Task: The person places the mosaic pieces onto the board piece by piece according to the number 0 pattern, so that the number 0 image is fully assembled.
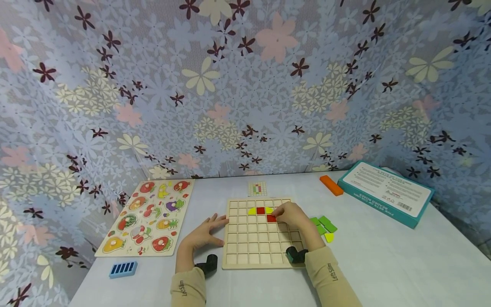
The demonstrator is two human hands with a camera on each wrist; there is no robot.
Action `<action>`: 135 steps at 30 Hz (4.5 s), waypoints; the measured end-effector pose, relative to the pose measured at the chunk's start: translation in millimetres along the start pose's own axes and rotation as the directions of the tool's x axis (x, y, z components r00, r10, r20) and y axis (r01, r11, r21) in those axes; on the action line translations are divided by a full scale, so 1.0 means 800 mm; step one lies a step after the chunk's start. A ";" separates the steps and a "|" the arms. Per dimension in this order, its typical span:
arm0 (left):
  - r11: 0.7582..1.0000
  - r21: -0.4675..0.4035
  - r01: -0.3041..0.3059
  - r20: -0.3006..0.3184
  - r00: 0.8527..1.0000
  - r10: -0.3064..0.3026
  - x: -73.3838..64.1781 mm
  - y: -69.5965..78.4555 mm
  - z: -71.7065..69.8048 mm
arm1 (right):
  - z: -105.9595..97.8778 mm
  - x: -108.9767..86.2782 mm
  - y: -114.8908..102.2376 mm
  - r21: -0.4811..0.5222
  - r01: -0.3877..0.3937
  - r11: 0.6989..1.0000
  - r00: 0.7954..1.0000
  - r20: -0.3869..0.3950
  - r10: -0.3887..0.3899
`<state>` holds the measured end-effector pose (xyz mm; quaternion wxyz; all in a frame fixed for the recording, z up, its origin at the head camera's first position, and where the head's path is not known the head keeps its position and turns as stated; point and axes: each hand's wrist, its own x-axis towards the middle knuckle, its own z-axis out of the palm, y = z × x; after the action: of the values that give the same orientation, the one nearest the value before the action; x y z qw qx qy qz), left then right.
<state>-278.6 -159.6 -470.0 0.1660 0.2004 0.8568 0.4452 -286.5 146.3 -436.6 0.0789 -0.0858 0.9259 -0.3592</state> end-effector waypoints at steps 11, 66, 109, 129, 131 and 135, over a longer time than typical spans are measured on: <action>1.000 -0.007 0.007 0.005 1.000 -0.007 -0.001 0.002 0.000 | -0.006 -0.001 0.001 0.050 -0.016 0.999 1.000 0.018 0.015; 0.999 -0.024 0.023 -0.001 1.000 -0.023 -0.001 0.004 0.003 | -0.081 -0.052 0.065 0.020 -0.046 0.999 0.987 0.152 0.043; 1.000 -0.027 -0.002 -0.001 1.000 0.002 -0.002 0.005 0.000 | -0.066 -0.045 0.065 -0.118 -0.044 0.992 0.997 0.062 0.052; 0.999 -0.033 -0.004 -0.003 1.000 0.004 -0.002 0.005 0.000 | -0.050 -0.022 0.032 0.007 0.004 1.000 0.999 -0.055 -0.004; 1.000 -0.031 -0.002 -0.004 1.000 0.002 -0.002 0.005 0.000 | -0.048 -0.021 0.028 0.026 0.011 1.000 0.998 -0.065 -0.010; 1.000 -0.023 -0.003 -0.002 1.000 0.003 -0.003 0.004 0.000 | -0.042 -0.019 0.019 0.054 0.024 0.998 0.998 -0.066 -0.020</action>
<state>-276.2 -159.1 -466.7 0.1668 0.1992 0.8514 0.4556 -280.3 182.9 -421.0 0.0472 -0.0820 0.9169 -0.3878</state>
